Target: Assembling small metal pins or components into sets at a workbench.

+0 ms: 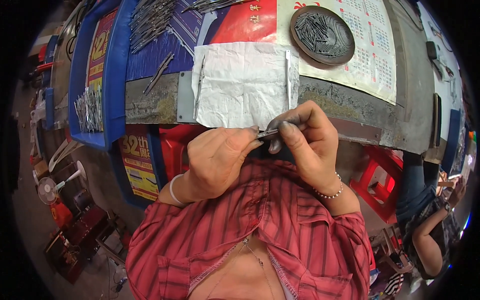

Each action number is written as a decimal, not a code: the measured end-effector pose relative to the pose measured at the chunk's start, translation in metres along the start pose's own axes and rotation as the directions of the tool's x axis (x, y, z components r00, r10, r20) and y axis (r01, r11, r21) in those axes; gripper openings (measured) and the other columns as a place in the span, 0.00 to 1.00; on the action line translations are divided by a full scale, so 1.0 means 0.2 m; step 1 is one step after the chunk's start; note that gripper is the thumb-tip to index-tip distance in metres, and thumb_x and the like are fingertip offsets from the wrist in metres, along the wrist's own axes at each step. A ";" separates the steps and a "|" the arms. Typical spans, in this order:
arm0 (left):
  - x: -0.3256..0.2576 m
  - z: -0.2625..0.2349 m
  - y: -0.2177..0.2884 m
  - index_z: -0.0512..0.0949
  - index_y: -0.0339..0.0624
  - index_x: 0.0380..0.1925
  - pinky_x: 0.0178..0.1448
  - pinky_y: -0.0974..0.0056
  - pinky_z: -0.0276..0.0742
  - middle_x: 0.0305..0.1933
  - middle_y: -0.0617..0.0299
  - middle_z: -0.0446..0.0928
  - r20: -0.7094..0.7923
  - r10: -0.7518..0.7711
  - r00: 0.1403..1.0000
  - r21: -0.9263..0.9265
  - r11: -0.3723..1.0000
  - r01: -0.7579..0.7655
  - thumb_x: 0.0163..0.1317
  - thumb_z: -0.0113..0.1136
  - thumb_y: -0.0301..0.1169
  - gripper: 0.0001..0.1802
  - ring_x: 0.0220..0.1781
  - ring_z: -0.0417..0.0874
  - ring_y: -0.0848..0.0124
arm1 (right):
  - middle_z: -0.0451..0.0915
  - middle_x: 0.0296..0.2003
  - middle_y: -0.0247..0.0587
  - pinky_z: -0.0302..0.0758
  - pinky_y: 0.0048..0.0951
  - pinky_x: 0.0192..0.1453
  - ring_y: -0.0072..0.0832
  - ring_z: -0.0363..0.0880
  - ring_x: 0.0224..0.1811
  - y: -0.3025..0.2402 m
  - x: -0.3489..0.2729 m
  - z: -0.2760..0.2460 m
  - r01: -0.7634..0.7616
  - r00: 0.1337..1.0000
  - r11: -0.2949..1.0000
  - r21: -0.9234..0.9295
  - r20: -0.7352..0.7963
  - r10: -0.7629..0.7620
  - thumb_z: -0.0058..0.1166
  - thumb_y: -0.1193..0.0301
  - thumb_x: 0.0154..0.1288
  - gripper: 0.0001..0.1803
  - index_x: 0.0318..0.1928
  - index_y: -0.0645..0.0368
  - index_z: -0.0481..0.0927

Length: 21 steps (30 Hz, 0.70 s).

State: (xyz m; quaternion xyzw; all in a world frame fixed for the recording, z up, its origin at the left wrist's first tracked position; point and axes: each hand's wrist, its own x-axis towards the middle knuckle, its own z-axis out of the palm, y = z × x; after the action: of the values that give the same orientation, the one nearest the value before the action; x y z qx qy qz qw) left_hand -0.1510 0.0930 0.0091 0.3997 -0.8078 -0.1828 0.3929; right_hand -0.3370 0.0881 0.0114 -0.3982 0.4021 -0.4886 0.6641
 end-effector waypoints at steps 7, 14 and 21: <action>0.02 0.01 0.00 0.76 0.33 0.38 0.24 0.64 0.71 0.28 0.56 0.78 0.020 0.026 0.999 0.055 0.998 -0.027 0.47 0.67 0.21 0.16 0.23 0.78 0.64 | 0.77 0.33 0.42 0.74 0.20 0.35 0.18 0.74 0.28 0.02 0.00 -0.01 0.002 1.000 1.000 0.007 0.020 -0.002 0.49 0.72 0.69 0.08 0.38 0.65 0.68; 0.04 0.01 0.01 0.76 0.33 0.38 0.23 0.65 0.70 0.27 0.56 0.77 0.052 0.038 0.998 0.112 0.993 -0.044 0.49 0.65 0.22 0.15 0.23 0.78 0.65 | 0.77 0.31 0.41 0.73 0.20 0.34 0.18 0.74 0.27 0.05 0.01 -0.02 -0.021 1.000 0.997 0.075 -0.009 0.022 0.49 0.71 0.69 0.08 0.38 0.65 0.68; 0.10 0.00 0.03 0.76 0.32 0.39 0.23 0.65 0.70 0.27 0.56 0.78 0.103 0.040 0.994 0.176 0.983 -0.058 0.49 0.65 0.21 0.16 0.22 0.78 0.65 | 0.77 0.31 0.41 0.72 0.20 0.35 0.18 0.73 0.27 0.06 0.04 -0.04 -0.034 0.999 0.991 0.131 -0.021 0.037 0.50 0.71 0.69 0.09 0.37 0.64 0.68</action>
State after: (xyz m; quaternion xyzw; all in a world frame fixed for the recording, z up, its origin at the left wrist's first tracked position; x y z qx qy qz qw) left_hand -0.1616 0.0811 0.0224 0.4037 -0.8490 -0.1197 0.3192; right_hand -0.3385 0.0807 -0.0028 -0.3412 0.3838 -0.5066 0.6926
